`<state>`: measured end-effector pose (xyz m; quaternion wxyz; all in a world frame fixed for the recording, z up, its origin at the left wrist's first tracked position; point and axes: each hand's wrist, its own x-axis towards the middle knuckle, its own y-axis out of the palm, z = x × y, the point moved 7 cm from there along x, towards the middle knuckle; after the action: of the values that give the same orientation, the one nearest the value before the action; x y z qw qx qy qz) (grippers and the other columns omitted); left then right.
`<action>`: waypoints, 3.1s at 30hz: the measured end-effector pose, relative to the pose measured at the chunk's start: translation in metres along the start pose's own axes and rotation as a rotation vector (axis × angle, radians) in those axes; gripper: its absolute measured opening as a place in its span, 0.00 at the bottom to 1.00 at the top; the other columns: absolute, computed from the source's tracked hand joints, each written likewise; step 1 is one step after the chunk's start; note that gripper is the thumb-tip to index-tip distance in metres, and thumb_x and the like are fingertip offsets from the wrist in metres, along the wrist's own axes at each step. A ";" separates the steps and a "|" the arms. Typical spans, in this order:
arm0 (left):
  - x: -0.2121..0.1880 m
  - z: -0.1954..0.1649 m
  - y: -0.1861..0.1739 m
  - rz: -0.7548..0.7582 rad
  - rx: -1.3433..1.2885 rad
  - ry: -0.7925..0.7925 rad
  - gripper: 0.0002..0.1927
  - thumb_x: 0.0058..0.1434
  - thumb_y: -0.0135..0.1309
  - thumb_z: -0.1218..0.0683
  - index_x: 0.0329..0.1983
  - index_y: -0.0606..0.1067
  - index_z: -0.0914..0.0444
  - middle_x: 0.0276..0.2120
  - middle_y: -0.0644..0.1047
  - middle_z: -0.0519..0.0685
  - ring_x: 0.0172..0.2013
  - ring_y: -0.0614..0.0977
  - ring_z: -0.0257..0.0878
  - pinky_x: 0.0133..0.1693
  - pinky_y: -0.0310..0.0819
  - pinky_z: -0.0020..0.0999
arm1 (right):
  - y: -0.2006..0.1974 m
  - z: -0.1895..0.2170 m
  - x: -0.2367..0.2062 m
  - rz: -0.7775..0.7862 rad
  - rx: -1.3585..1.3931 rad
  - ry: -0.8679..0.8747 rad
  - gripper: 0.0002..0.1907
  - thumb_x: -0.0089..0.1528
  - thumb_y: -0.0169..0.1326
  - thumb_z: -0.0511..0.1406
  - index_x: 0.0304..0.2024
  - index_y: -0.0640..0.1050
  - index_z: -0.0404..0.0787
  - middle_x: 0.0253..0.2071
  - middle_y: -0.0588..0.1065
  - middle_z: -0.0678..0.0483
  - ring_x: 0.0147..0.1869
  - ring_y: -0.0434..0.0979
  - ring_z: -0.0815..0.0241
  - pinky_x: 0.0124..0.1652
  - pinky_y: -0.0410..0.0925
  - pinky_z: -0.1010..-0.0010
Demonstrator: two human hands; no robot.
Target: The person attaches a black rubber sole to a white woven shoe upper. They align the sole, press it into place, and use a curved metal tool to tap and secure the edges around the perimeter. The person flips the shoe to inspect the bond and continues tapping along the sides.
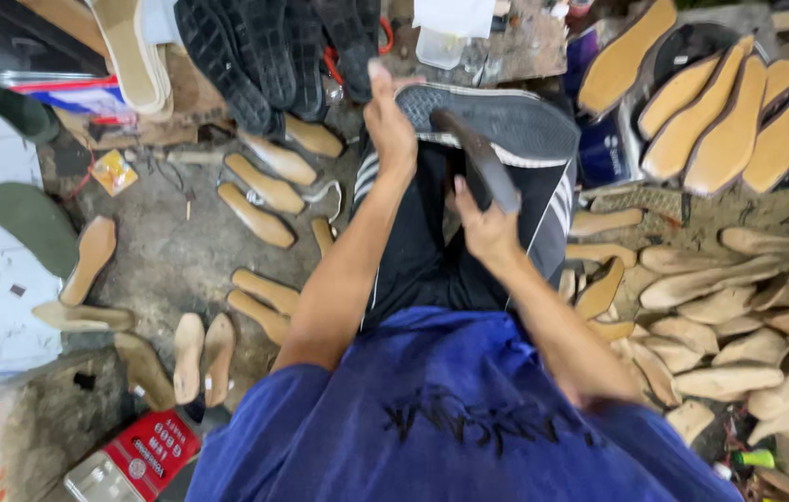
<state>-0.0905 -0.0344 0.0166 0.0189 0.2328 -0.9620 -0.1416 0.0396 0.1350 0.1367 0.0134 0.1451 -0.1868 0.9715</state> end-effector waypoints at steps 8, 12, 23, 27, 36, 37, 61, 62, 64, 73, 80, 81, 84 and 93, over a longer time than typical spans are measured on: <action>-0.011 -0.010 0.003 -0.007 -0.047 -0.058 0.47 0.73 0.24 0.31 0.33 0.83 0.71 0.29 0.82 0.51 0.33 0.81 0.39 0.43 0.74 0.31 | -0.020 0.043 0.000 -0.296 0.763 -0.578 0.18 0.66 0.60 0.46 0.39 0.72 0.39 0.30 0.73 0.53 0.29 0.73 0.62 0.31 0.71 0.67; -0.008 -0.019 -0.002 -0.024 -0.013 -0.016 0.47 0.73 0.25 0.31 0.32 0.83 0.72 0.28 0.82 0.51 0.34 0.80 0.39 0.45 0.73 0.31 | 0.014 0.021 0.019 0.073 0.005 0.070 0.12 0.67 0.58 0.37 0.38 0.74 0.33 0.24 0.69 0.51 0.26 0.66 0.62 0.28 0.64 0.71; -0.005 -0.011 0.002 0.011 -0.049 -0.046 0.45 0.74 0.24 0.33 0.32 0.82 0.72 0.27 0.83 0.51 0.32 0.82 0.40 0.44 0.75 0.30 | 0.004 0.041 -0.001 -0.095 -0.143 -0.356 0.19 0.75 0.52 0.40 0.49 0.72 0.25 0.43 0.75 0.42 0.42 0.76 0.48 0.43 0.70 0.63; -0.006 -0.006 0.002 -0.004 -0.076 -0.055 0.44 0.74 0.25 0.34 0.32 0.81 0.72 0.28 0.83 0.52 0.32 0.83 0.40 0.42 0.76 0.32 | -0.014 -0.002 -0.014 -0.148 0.295 0.039 0.11 0.67 0.57 0.39 0.44 0.76 0.37 0.30 0.72 0.50 0.27 0.70 0.62 0.29 0.66 0.70; -0.006 -0.018 -0.008 -0.040 0.219 0.005 0.40 0.74 0.30 0.36 0.33 0.84 0.69 0.31 0.82 0.51 0.35 0.79 0.39 0.44 0.69 0.35 | -0.011 -0.022 -0.019 0.015 -0.040 -0.062 0.11 0.66 0.58 0.32 0.46 0.76 0.29 0.31 0.72 0.51 0.33 0.70 0.62 0.35 0.66 0.67; -0.010 -0.022 -0.012 -0.055 0.355 0.082 0.40 0.74 0.31 0.35 0.34 0.85 0.68 0.33 0.82 0.50 0.37 0.80 0.37 0.47 0.69 0.33 | -0.027 -0.019 -0.031 0.036 -0.052 -0.134 0.12 0.65 0.57 0.32 0.47 0.75 0.28 0.34 0.74 0.48 0.36 0.72 0.61 0.37 0.67 0.66; -0.061 -0.092 0.020 0.700 -0.695 -0.080 0.38 0.81 0.24 0.37 0.54 0.78 0.70 0.58 0.76 0.61 0.60 0.77 0.50 0.66 0.66 0.44 | -0.066 0.028 0.008 0.011 -0.514 -0.373 0.43 0.51 0.79 0.34 0.64 0.73 0.31 0.58 0.76 0.40 0.58 0.78 0.41 0.59 0.71 0.57; -0.060 -0.091 0.019 0.690 -0.687 -0.086 0.38 0.81 0.25 0.38 0.52 0.78 0.70 0.58 0.77 0.62 0.59 0.77 0.50 0.66 0.67 0.44 | -0.065 0.024 0.005 -0.002 -0.500 -0.381 0.43 0.50 0.79 0.34 0.64 0.73 0.32 0.58 0.77 0.40 0.58 0.78 0.41 0.58 0.72 0.57; -0.060 -0.096 0.023 0.686 -0.683 -0.102 0.37 0.82 0.27 0.38 0.48 0.79 0.71 0.57 0.77 0.63 0.59 0.77 0.51 0.66 0.67 0.45 | -0.068 0.014 0.000 -0.012 -0.508 -0.366 0.43 0.49 0.79 0.34 0.63 0.73 0.31 0.56 0.77 0.39 0.57 0.78 0.40 0.57 0.71 0.58; -0.117 -0.226 0.044 1.030 -0.191 0.217 0.51 0.59 0.75 0.49 0.77 0.55 0.59 0.76 0.56 0.49 0.75 0.57 0.38 0.76 0.51 0.35 | -0.079 -0.010 0.010 0.102 0.123 -0.126 0.46 0.54 0.73 0.38 0.71 0.68 0.33 0.65 0.73 0.46 0.69 0.74 0.54 0.69 0.65 0.67; -0.126 -0.265 0.028 0.821 0.366 0.654 0.46 0.56 0.77 0.61 0.73 0.64 0.58 0.74 0.61 0.50 0.74 0.63 0.43 0.74 0.58 0.37 | -0.056 0.041 0.021 0.236 0.456 -0.155 0.57 0.54 0.75 0.41 0.78 0.56 0.37 0.79 0.61 0.47 0.80 0.61 0.53 0.78 0.56 0.63; -0.127 -0.261 0.026 0.817 0.401 0.679 0.46 0.55 0.77 0.62 0.73 0.65 0.57 0.74 0.61 0.50 0.75 0.63 0.44 0.74 0.58 0.37 | -0.056 0.050 0.020 0.241 0.398 -0.186 0.56 0.55 0.75 0.40 0.77 0.58 0.37 0.78 0.62 0.47 0.80 0.61 0.53 0.77 0.55 0.63; -0.125 -0.244 0.021 0.780 0.450 0.710 0.46 0.52 0.77 0.62 0.73 0.67 0.56 0.73 0.61 0.51 0.75 0.63 0.49 0.74 0.59 0.40 | -0.054 0.070 0.013 0.257 0.238 -0.259 0.53 0.54 0.75 0.37 0.76 0.61 0.36 0.76 0.63 0.47 0.80 0.61 0.54 0.76 0.56 0.64; -0.126 -0.215 0.021 0.718 0.458 0.648 0.52 0.50 0.74 0.65 0.76 0.61 0.56 0.73 0.63 0.48 0.75 0.62 0.47 0.76 0.60 0.37 | -0.049 0.067 0.005 0.221 0.279 -0.028 0.52 0.55 0.75 0.33 0.76 0.60 0.31 0.76 0.64 0.44 0.77 0.67 0.56 0.74 0.63 0.64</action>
<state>0.0346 -0.0166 0.2326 0.3111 -0.0808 -0.9322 0.1663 0.0570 0.1555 0.2156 -0.1161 0.1376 -0.0651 0.9815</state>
